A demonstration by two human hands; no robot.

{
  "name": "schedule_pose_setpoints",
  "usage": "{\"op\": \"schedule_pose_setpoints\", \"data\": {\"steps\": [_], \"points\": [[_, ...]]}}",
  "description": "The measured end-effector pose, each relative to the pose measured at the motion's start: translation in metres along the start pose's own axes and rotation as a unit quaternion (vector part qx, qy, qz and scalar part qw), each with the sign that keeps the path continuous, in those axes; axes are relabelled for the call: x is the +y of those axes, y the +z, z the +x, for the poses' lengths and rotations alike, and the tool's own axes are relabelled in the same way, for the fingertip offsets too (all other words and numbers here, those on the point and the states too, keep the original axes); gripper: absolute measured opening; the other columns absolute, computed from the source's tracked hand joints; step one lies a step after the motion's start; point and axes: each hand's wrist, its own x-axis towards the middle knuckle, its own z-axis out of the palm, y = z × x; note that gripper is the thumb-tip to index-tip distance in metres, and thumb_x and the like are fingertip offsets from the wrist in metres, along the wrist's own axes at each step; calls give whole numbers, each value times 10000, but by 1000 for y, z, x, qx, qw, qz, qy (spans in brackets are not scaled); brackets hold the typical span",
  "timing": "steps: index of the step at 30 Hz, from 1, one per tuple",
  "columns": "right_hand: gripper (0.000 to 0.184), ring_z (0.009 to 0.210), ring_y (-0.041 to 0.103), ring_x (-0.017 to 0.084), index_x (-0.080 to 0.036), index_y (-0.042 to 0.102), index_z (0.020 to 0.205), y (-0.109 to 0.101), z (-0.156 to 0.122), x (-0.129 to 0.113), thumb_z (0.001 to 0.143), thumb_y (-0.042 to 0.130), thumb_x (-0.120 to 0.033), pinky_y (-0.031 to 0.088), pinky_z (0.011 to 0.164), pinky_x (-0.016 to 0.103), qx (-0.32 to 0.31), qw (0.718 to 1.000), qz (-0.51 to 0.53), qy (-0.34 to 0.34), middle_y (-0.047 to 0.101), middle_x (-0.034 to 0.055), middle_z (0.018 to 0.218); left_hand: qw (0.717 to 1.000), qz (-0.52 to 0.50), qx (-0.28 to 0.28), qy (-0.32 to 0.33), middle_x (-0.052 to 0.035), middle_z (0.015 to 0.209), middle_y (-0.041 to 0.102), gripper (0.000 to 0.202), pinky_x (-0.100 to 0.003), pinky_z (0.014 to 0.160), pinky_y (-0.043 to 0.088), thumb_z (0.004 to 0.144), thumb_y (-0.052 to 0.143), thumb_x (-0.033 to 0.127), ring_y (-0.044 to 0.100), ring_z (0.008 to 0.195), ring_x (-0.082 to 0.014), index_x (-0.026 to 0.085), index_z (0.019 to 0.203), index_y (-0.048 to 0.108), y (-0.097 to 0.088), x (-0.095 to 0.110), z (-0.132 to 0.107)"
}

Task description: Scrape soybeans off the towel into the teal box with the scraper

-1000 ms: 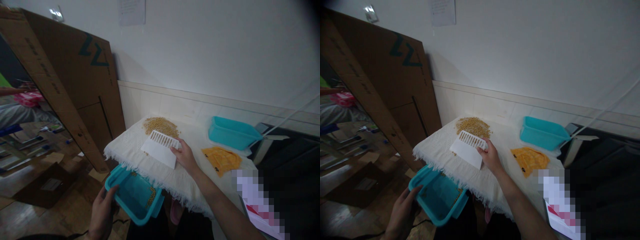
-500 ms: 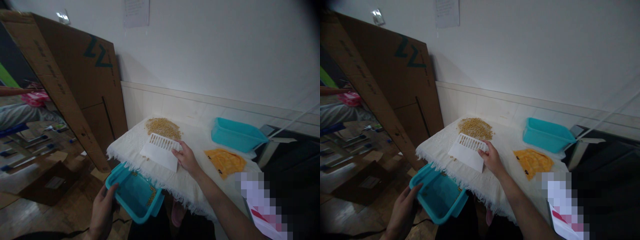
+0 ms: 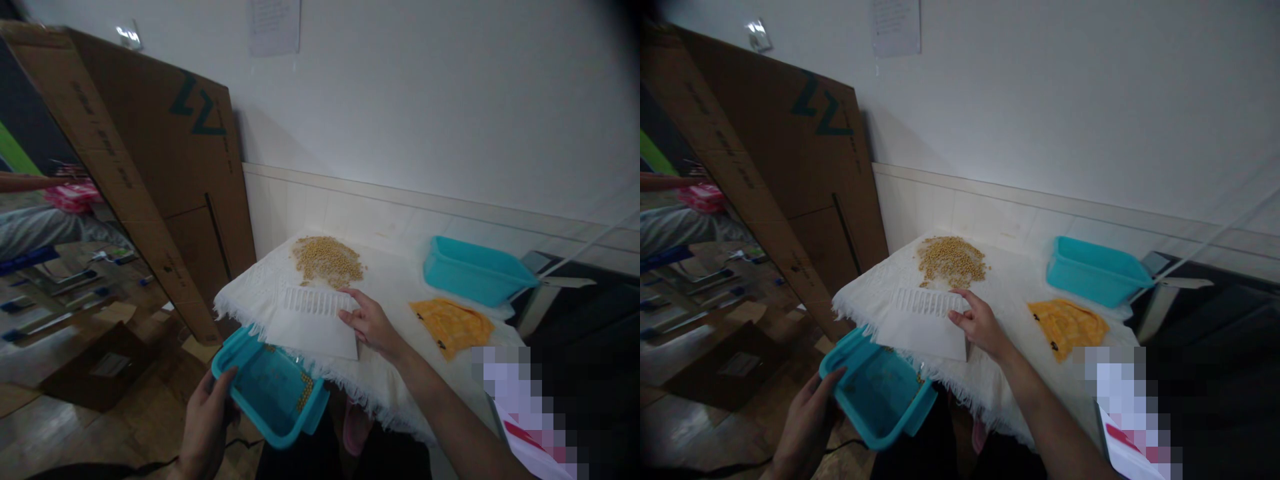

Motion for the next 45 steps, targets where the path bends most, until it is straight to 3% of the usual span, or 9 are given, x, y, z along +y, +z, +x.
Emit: {"op": "schedule_pose_setpoints", "data": {"steps": [2,6,11,17,24,36,45], "points": [[817,374,339,76,-192,573,1378,-2,1,0,755,839,-648,218,356,182,43,999,16,-1,482,-137,492,1000,-1,-2,2,94,422,520,527,-217,296,382,587,921,659,453,336,-114,208,744,699,-1,-1,1],[890,361,372,102,-188,546,1390,-10,9,4,741,822,-730,254,336,206,184,981,36,-44,509,-126,496,1000,-1,-9,1,91,447,531,520,-212,314,388,608,931,646,453,357,-108,201,766,714,-2,-2,0],[895,389,453,136,-190,553,1399,-19,17,14,753,823,-748,294,342,229,241,968,19,-62,537,-92,529,1000,-7,-10,9,100,462,508,536,-203,328,376,617,955,644,442,376,-102,194,787,718,-5,-8,4],[872,381,456,141,-193,552,1437,-22,26,18,773,826,-687,298,342,225,225,973,16,-46,539,-97,519,1000,1,-22,-2,86,486,536,583,-207,345,370,640,940,689,469,400,-117,185,851,736,-11,-19,11],[826,386,472,141,-167,560,1411,-26,46,8,757,830,-593,305,343,215,193,980,-5,-39,587,-87,523,1000,-2,-23,-16,87,495,560,623,-212,347,380,631,949,662,479,404,-127,185,976,747,-13,-16,9],[831,346,452,127,-184,583,1391,-20,66,15,735,851,-620,270,330,195,159,987,-7,-25,577,-97,489,999,-30,-12,-25,77,489,537,584,-222,334,365,557,985,602,458,391,-126,195,926,786,-10,-13,11],[886,332,425,112,-158,568,1391,-11,58,11,710,853,-648,260,323,193,147,989,-7,-23,588,-89,489,1000,-6,-19,-23,74,481,533,598,-214,336,371,602,948,673,469,385,-126,191,908,769,-11,-13,12]]}}
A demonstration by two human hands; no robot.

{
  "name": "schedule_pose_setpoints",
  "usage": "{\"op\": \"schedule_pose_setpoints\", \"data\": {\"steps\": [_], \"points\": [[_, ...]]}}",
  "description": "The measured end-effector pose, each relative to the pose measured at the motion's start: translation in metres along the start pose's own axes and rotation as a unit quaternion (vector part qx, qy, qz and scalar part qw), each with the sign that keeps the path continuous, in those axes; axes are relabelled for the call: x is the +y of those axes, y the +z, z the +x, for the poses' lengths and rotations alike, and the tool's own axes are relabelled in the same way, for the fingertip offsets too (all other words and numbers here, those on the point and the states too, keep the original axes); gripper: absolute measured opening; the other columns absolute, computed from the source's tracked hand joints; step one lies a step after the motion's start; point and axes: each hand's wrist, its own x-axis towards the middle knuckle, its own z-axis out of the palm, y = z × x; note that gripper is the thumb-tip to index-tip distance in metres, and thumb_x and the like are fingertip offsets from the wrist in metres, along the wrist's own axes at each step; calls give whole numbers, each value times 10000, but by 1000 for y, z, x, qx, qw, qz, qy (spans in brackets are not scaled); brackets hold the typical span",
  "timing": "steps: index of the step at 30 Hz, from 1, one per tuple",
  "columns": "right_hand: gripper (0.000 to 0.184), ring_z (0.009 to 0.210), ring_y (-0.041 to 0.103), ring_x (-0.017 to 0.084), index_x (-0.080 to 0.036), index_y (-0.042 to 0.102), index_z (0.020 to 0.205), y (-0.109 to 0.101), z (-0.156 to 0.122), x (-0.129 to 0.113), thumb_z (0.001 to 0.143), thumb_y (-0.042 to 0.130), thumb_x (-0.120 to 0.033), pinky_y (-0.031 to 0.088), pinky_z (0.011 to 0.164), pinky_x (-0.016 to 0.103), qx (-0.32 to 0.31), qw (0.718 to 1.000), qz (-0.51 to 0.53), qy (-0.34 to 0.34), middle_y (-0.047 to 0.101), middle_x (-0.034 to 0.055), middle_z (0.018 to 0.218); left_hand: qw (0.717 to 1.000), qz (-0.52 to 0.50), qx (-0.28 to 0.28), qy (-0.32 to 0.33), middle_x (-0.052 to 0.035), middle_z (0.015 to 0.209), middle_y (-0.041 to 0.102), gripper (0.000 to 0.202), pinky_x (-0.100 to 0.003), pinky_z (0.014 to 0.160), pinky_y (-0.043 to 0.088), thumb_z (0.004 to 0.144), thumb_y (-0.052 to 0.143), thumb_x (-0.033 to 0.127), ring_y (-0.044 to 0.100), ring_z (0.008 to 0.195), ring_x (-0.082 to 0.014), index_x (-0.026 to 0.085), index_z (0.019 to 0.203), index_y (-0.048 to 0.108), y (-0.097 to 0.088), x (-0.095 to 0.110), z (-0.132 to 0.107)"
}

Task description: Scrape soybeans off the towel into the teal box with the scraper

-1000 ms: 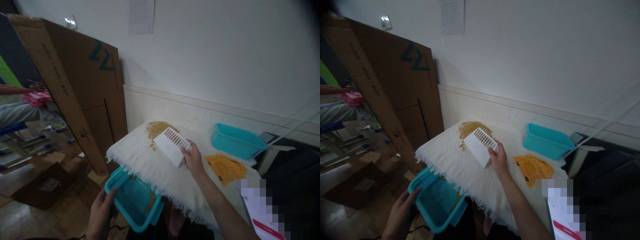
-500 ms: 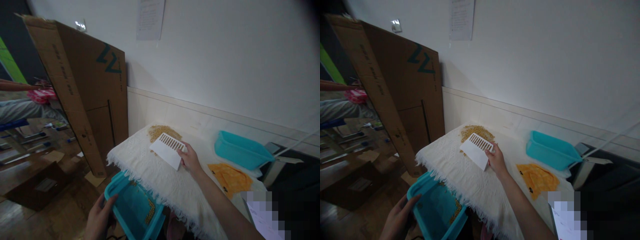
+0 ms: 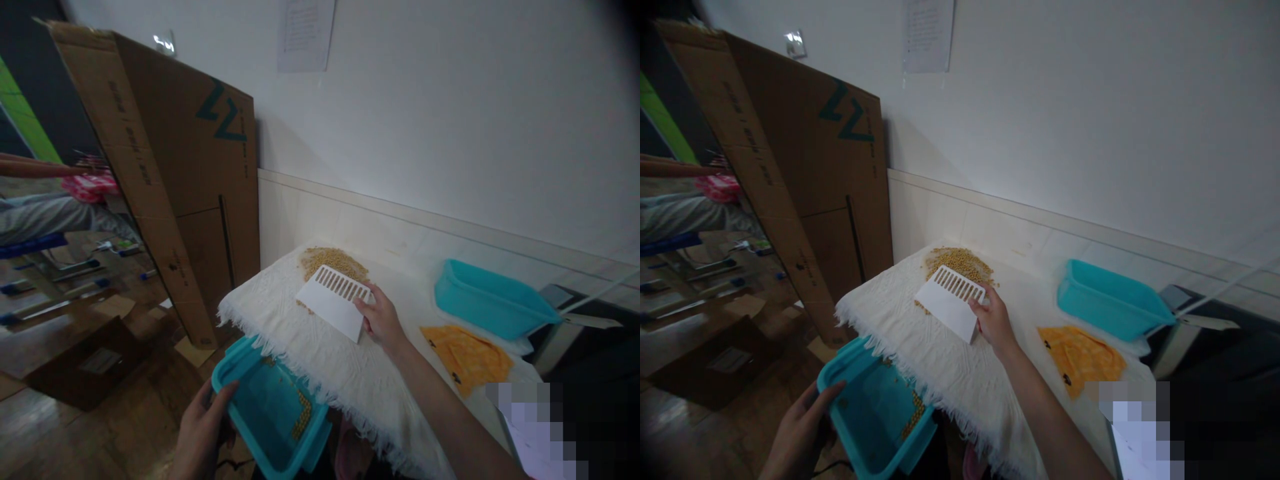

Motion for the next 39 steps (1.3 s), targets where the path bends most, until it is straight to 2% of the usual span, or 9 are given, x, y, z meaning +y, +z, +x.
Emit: {"op": "schedule_pose_setpoints", "data": {"steps": [6,12,16,25,28,34,39], "points": [[820,341,435,121,-157,596,1365,-1,-10,-2,731,839,-617,267,324,198,1,1000,-4,-5,567,-94,477,1000,8,-4,-4,84,460,509,582,-208,335,349,644,927,690,448,367,-117,192,896,762,1,4,-3],[780,348,450,125,-193,627,1387,-15,-17,1,762,863,-597,254,327,206,25,1000,-8,-12,583,-84,501,1000,-3,8,5,90,476,522,577,-204,323,359,627,937,673,442,376,-113,202,911,761,3,2,-2],[780,342,429,124,-182,646,1373,-20,-24,2,748,871,-590,243,331,210,28,1000,-1,-4,569,-80,487,1000,-2,-5,10,90,496,520,567,-204,333,375,647,932,670,450,396,-111,196,908,764,3,2,-4],[855,315,353,102,-164,654,1353,-10,-34,15,681,872,-647,178,322,199,50,998,25,18,521,-92,445,1000,8,-10,14,94,484,517,608,-209,332,371,652,923,691,458,381,-111,176,925,751,3,5,-5],[851,326,367,101,-166,649,1358,-10,-36,10,697,872,-654,185,327,196,39,999,32,16,530,-88,456,1000,9,-9,17,93,496,524,627,-210,332,383,663,921,697,460,386,-109,167,956,759,3,4,-4],[876,342,410,119,-156,613,1391,-7,-33,-2,713,869,-648,246,340,206,79,996,33,-13,563,-81,478,1000,8,-1,16,96,493,535,668,-207,329,390,680,908,713,464,388,-110,161,1025,757,0,-2,2],[829,348,424,122,-158,635,1373,-4,-32,-3,738,850,-645,243,352,209,44,999,11,-14,590,-64,488,1000,7,7,22,98,493,525,631,-204,327,383,666,905,719,466,393,-109,178,944,740,0,-1,3]]}}
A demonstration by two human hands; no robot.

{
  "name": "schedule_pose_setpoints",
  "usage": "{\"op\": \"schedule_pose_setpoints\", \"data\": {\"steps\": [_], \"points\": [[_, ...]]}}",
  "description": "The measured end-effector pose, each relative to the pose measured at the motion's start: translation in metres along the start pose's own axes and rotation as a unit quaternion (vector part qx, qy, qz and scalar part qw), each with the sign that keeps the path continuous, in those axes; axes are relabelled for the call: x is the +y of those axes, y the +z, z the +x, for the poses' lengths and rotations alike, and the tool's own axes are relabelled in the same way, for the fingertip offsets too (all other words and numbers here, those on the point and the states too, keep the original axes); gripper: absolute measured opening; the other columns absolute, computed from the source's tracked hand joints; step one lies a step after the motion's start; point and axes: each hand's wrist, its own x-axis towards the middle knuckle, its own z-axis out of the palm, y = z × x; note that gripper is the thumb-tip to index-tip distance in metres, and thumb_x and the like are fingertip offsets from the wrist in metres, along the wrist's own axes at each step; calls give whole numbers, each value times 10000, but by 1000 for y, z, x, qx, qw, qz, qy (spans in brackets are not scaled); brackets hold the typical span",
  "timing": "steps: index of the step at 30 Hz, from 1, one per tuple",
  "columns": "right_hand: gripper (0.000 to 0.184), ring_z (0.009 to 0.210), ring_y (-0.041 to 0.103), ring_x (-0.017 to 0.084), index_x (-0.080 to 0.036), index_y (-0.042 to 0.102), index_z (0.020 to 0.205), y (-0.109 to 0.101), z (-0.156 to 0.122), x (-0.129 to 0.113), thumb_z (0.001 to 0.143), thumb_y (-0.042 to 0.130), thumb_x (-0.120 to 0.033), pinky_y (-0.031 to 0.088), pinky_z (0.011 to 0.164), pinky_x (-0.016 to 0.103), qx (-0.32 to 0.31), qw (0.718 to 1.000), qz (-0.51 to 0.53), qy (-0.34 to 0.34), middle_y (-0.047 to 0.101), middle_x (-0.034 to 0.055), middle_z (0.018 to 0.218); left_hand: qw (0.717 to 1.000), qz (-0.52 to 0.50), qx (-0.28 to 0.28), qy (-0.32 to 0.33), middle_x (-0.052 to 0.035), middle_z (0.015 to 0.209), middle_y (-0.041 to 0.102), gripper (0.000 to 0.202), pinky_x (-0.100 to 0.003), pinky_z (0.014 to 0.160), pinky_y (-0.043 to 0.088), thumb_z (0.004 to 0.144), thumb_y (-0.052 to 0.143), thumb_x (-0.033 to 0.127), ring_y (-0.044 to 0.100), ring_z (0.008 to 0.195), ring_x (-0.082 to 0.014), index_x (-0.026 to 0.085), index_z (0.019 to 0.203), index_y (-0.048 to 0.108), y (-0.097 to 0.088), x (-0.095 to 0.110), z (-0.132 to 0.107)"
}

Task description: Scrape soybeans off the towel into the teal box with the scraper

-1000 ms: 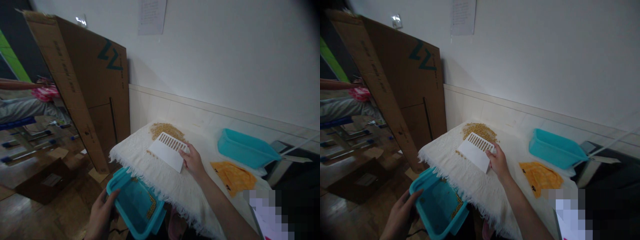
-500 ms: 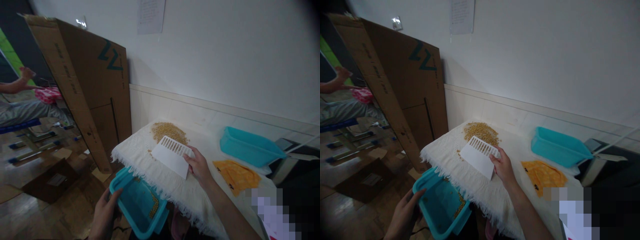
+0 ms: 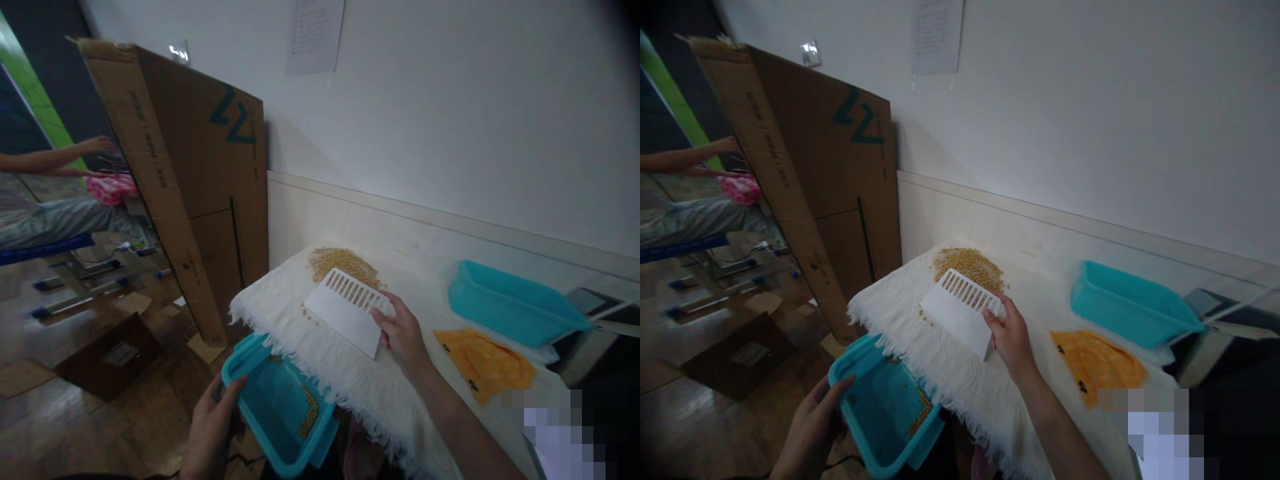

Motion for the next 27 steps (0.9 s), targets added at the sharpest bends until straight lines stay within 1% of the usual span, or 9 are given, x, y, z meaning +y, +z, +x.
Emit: {"op": "schedule_pose_setpoints", "data": {"steps": [3,6,10,14,16,19,22,24,27], "points": [[779,353,424,114,-164,656,1329,1,1,1,737,857,-628,249,368,208,-4,1000,-10,-11,592,-62,493,1000,-5,-11,0,100,490,515,617,-209,319,381,641,918,710,459,383,-107,180,895,727,1,4,-1],[721,358,404,104,-182,673,1293,4,6,3,744,856,-612,243,375,206,-17,1000,-9,-8,591,-67,499,1000,-2,-9,-3,94,478,526,592,-222,321,402,645,917,695,479,377,-120,186,875,720,0,7,-1],[810,364,376,94,-172,665,1292,7,13,7,660,905,-617,223,369,207,-25,1000,10,15,595,-66,517,1000,-8,7,-4,96,457,530,602,-228,305,399,633,924,667,476,364,-129,181,933,734,-1,10,1],[813,364,389,98,-175,624,1360,8,15,9,717,892,-595,231,370,204,-65,997,8,29,577,-82,505,1000,-17,20,-5,110,425,500,620,-218,300,380,605,940,641,447,346,-119,172,959,740,-3,13,3],[824,363,397,102,-170,611,1375,10,17,9,719,897,-578,236,370,205,-80,996,10,31,570,-87,497,999,-25,21,-4,108,430,507,619,-215,301,377,603,943,636,451,351,-118,172,961,742,-3,13,4],[845,371,417,111,-168,612,1369,14,21,9,682,921,-551,245,375,206,-79,996,27,39,544,-100,486,1000,-25,15,1,103,437,523,572,-205,315,375,658,930,616,460,359,-115,174,976,754,-5,11,6],[843,389,441,113,-177,611,1361,21,23,8,661,925,-527,258,385,204,-77,995,42,53,574,-91,521,1000,-11,11,9,101,440,531,497,-193,343,381,721,909,587,471,364,-107,182,960,749,-7,8,8],[825,402,454,112,-182,621,1331,24,22,7,644,924,-524,275,392,205,-78,994,47,61,601,-80,551,1000,-11,10,16,100,453,537,496,-191,349,384,724,904,593,476,374,-105,181,947,741,-8,7,8],[804,402,446,107,-189,641,1292,26,21,6,619,928,-521,277,392,208,-78,993,50,68,629,-66,579,1000,-13,17,11,104,452,534,580,-203,331,386,669,918,619,469,363,-110,165,985,744,-6,10,6]]}}
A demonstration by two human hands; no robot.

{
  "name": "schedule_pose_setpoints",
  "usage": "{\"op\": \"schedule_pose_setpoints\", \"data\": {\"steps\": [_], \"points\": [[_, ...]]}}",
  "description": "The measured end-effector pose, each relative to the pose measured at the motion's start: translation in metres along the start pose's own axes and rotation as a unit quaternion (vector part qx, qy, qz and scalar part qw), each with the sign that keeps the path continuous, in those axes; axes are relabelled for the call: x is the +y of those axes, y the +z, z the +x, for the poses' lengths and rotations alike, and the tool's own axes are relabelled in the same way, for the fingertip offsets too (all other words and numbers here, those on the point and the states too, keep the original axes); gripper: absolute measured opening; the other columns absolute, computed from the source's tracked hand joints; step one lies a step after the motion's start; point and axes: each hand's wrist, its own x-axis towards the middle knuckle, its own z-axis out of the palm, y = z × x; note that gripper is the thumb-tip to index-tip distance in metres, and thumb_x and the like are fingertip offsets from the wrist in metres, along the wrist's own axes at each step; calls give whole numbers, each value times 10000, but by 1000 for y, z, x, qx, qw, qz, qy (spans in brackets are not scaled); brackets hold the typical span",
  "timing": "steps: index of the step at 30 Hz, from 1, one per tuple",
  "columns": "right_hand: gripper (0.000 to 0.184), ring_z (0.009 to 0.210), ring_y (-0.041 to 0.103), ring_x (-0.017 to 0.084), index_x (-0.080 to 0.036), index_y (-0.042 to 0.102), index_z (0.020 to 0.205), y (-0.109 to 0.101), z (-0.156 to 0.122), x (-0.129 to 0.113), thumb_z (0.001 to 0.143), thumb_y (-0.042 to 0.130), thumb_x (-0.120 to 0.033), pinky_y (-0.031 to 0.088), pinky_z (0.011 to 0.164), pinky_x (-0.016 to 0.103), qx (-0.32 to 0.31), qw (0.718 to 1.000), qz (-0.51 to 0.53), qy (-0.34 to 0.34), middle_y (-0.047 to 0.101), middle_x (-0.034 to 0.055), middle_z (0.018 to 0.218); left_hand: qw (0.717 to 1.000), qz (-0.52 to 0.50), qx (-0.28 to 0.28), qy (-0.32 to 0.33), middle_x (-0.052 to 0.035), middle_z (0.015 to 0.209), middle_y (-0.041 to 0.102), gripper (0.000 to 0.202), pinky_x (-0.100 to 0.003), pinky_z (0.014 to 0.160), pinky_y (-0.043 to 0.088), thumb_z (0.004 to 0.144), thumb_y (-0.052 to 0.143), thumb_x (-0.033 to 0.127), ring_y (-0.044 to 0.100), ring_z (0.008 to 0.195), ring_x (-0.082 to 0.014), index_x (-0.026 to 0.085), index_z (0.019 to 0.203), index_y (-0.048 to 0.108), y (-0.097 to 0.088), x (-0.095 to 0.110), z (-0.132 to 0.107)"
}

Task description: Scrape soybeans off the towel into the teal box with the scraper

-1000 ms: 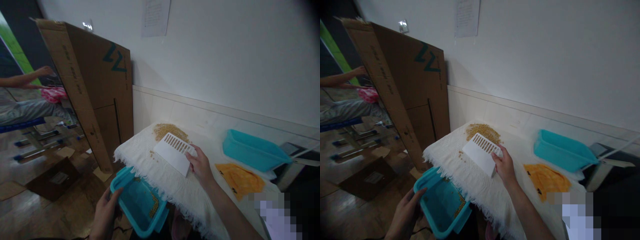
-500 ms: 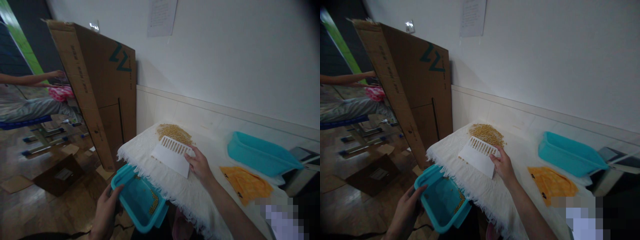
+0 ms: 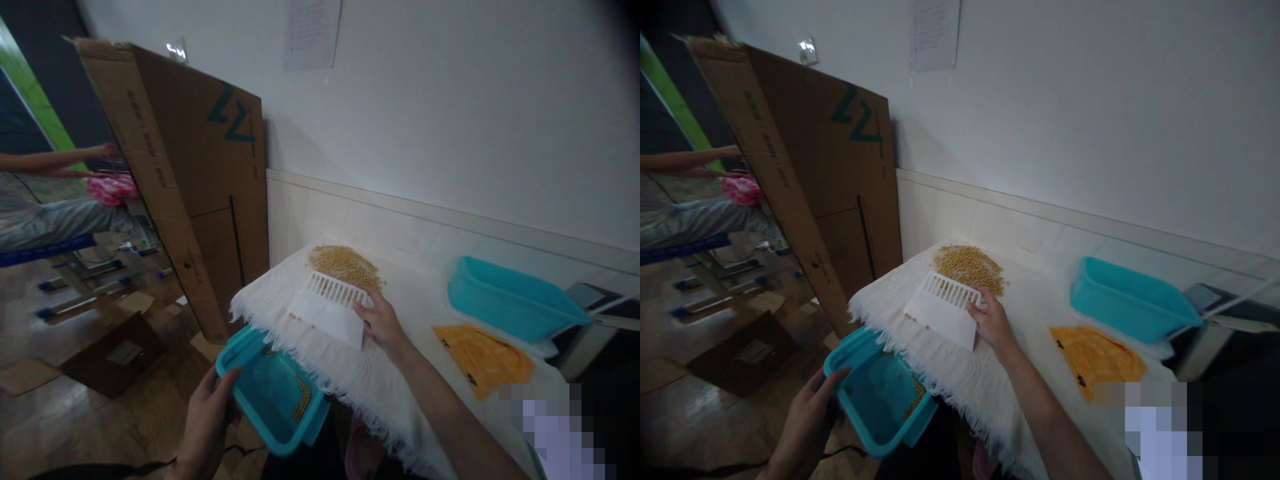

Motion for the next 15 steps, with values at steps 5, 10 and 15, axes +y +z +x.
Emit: {"op": "schedule_pose_setpoints", "data": {"steps": [5,10,15], "points": [[813,360,339,76,-185,639,1330,-2,-4,-1,635,935,-486,197,379,199,-6,1000,-4,12,551,-100,505,1000,7,8,-8,112,436,513,615,-218,313,384,637,913,629,457,350,-119,158,994,741,4,7,-2],[834,354,335,72,-178,628,1335,4,-5,5,635,900,-540,197,371,193,-25,1000,-3,14,592,-81,528,1000,-5,7,-6,101,447,533,534,-227,307,393,609,948,559,468,355,-124,172,919,749,5,8,-1],[816,353,350,75,-188,647,1315,12,-6,11,637,895,-569,196,371,188,-24,1000,-2,6,578,-86,523,1000,-20,10,3,104,453,533,497,-208,309,376,617,957,544,468,352,-114,176,885,757,4,2,0]]}}
